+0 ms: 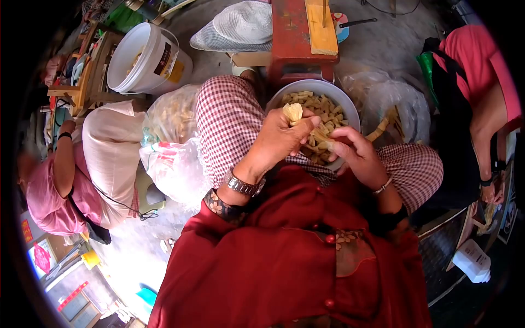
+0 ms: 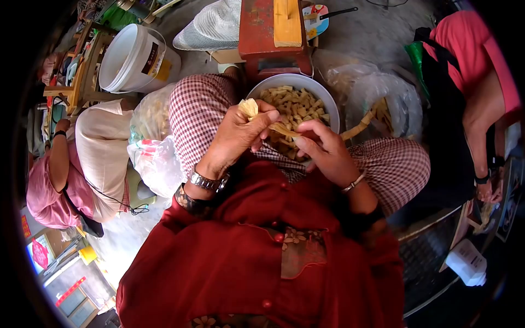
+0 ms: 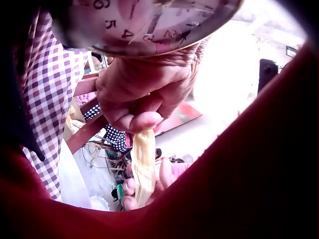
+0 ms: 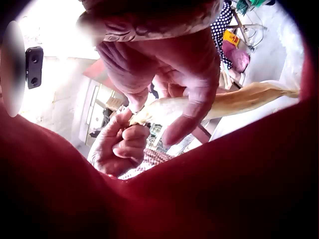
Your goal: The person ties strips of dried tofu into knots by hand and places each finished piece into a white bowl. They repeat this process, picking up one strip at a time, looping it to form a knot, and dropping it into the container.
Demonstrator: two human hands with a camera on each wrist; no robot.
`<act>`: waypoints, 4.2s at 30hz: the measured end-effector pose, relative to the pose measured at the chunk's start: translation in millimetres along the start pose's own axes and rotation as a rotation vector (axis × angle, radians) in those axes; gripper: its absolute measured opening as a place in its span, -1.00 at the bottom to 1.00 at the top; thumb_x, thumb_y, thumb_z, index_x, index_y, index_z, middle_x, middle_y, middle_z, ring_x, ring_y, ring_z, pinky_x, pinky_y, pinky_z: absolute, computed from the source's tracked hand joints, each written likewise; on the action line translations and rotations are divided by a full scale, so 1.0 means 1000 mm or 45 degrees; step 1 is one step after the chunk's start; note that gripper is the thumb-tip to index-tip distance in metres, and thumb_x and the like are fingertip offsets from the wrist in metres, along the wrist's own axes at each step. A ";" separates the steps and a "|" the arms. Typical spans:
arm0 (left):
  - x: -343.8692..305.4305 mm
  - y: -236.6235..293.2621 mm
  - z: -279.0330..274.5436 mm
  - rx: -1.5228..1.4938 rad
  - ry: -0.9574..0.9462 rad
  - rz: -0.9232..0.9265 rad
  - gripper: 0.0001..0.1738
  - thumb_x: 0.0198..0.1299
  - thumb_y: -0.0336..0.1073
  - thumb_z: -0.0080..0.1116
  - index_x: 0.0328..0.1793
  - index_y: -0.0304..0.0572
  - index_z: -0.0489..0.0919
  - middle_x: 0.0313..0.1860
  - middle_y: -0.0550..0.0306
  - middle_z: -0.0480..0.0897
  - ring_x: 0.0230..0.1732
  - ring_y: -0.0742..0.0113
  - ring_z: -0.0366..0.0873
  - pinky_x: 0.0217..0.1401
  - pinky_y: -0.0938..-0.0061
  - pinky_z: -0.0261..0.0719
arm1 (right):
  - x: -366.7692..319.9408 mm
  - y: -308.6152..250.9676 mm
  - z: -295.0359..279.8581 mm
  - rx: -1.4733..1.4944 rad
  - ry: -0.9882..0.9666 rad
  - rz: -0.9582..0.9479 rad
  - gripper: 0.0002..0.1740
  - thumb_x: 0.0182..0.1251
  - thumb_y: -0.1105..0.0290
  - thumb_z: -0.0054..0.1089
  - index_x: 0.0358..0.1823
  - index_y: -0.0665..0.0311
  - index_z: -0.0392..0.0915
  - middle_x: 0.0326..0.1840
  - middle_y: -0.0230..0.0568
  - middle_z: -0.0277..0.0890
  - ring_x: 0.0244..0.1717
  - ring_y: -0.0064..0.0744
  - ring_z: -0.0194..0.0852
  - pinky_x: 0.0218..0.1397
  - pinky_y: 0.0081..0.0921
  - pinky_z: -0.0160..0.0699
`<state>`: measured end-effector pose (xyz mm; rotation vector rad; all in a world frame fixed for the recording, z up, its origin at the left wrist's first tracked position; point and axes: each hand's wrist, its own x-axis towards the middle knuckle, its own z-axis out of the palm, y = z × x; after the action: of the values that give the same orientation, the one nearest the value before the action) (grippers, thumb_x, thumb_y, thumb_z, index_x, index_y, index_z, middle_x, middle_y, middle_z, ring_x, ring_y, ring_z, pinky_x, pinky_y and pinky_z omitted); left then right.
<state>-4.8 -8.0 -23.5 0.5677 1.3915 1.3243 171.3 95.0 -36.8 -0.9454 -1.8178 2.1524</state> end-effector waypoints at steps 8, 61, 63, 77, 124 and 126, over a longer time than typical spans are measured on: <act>-0.001 0.022 -0.023 -0.600 0.145 0.118 -0.96 0.24 -0.42 0.08 -0.23 -0.22 0.52 -0.57 0.33 0.39 -0.68 0.68 0.15 -0.72 0.77 0.14 | 0.015 -0.033 -0.001 -0.432 -0.149 -0.357 -0.67 0.39 0.28 -0.06 -0.49 0.35 0.45 -0.63 -0.28 0.38 -0.59 -0.49 0.30 -0.46 -0.54 0.27; -0.042 0.048 0.041 -0.103 -0.269 0.078 -0.82 0.34 -0.29 -0.02 -0.20 -0.25 0.51 -0.58 0.34 0.40 -0.61 0.65 0.24 -0.61 0.72 0.16 | -0.012 -0.045 0.046 0.045 0.553 -1.141 -0.82 0.41 0.40 -0.08 -0.18 0.37 0.45 -0.42 -0.17 0.41 -0.43 -0.30 0.45 -0.33 -0.45 0.40; -0.047 0.050 0.039 0.057 -0.292 0.272 -0.84 0.32 -0.32 0.02 -0.21 -0.26 0.53 -0.57 0.29 0.44 -0.57 0.61 0.31 -0.58 0.67 0.24 | -0.009 -0.049 0.049 -0.022 0.648 -1.138 -0.84 0.41 0.41 -0.07 -0.25 0.37 0.41 -0.46 -0.17 0.38 -0.50 -0.39 0.38 -0.41 -0.48 0.36; -0.044 0.053 0.040 1.017 0.026 1.155 -0.81 0.04 -0.46 0.28 -0.26 -0.28 0.48 -0.32 0.07 0.57 -0.38 0.33 0.55 -0.40 0.54 0.50 | -0.025 -0.052 0.016 -0.262 0.051 -0.780 -0.68 0.37 0.19 0.03 -0.39 0.32 0.41 -0.61 -0.12 0.35 -0.55 -0.18 0.40 -0.46 -0.37 0.31; 0.026 0.023 0.017 -0.287 -0.051 -0.021 -0.75 0.29 -0.27 0.06 -0.15 -0.39 0.51 -0.64 0.30 0.41 -0.75 0.66 0.12 -0.74 0.73 0.12 | 0.017 -0.024 -0.010 -0.125 0.054 -0.203 -0.79 0.32 0.34 0.07 -0.31 0.39 0.47 -0.52 -0.19 0.44 -0.49 -0.52 0.41 -0.42 -0.57 0.35; 0.028 0.031 0.006 -0.446 -0.056 0.057 -0.80 0.28 -0.32 0.04 -0.19 -0.36 0.51 -0.65 0.31 0.38 -0.75 0.66 0.09 -0.75 0.75 0.08 | 0.026 -0.030 -0.012 -0.422 -0.040 -0.410 -0.77 0.33 0.35 0.03 -0.39 0.38 0.47 -0.59 -0.22 0.41 -0.55 -0.53 0.36 -0.46 -0.56 0.30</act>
<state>-17.8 26.7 -4.6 0.3901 1.0823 1.5404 149.4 126.0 -18.5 -0.6192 -2.2111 1.7187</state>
